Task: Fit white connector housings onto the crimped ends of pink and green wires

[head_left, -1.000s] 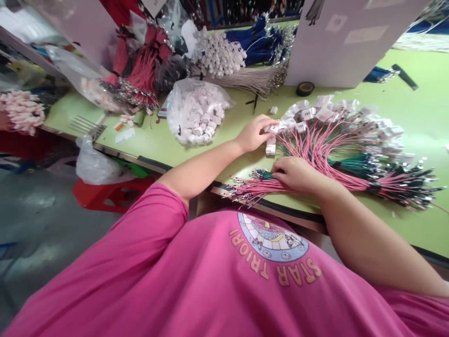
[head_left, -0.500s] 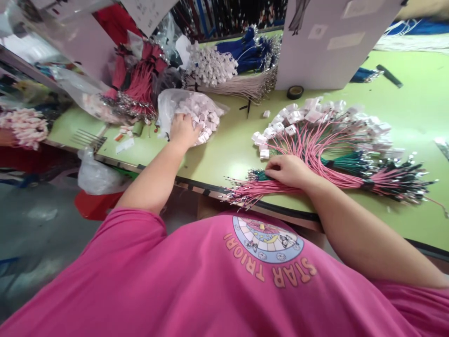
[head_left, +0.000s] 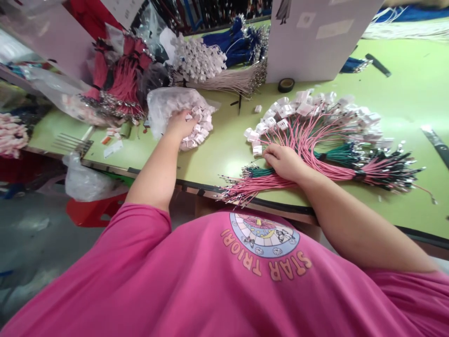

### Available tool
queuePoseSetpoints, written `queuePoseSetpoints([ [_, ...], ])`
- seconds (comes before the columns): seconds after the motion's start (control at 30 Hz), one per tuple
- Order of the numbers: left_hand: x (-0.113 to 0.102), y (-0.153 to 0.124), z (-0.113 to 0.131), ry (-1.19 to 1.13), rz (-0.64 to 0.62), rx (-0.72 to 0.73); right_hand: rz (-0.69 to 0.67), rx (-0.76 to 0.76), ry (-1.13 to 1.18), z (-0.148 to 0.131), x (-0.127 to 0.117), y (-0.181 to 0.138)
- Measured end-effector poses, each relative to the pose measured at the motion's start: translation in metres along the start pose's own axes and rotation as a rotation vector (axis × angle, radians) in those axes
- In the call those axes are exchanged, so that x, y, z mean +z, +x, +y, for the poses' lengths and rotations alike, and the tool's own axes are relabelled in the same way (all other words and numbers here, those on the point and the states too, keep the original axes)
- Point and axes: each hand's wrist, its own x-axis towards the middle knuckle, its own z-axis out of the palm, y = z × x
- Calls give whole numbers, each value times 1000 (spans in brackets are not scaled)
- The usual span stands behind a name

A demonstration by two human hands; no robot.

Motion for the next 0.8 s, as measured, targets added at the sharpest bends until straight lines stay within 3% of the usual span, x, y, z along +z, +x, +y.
queuePoseSetpoints([
  [0.3,11,-49,37,34,-12,134,46,-23,78,1,3,-4],
  [0.53,18,-81,60,-32,-102,289,96,-115,181,-2,3,-9],
  [0.73,-1,-91,68,74,-247,345,100,-259,126,-9,2,-15],
  [0.8,-8,-91,75,70,-228,386,125,-269,127,-8,3,-15],
])
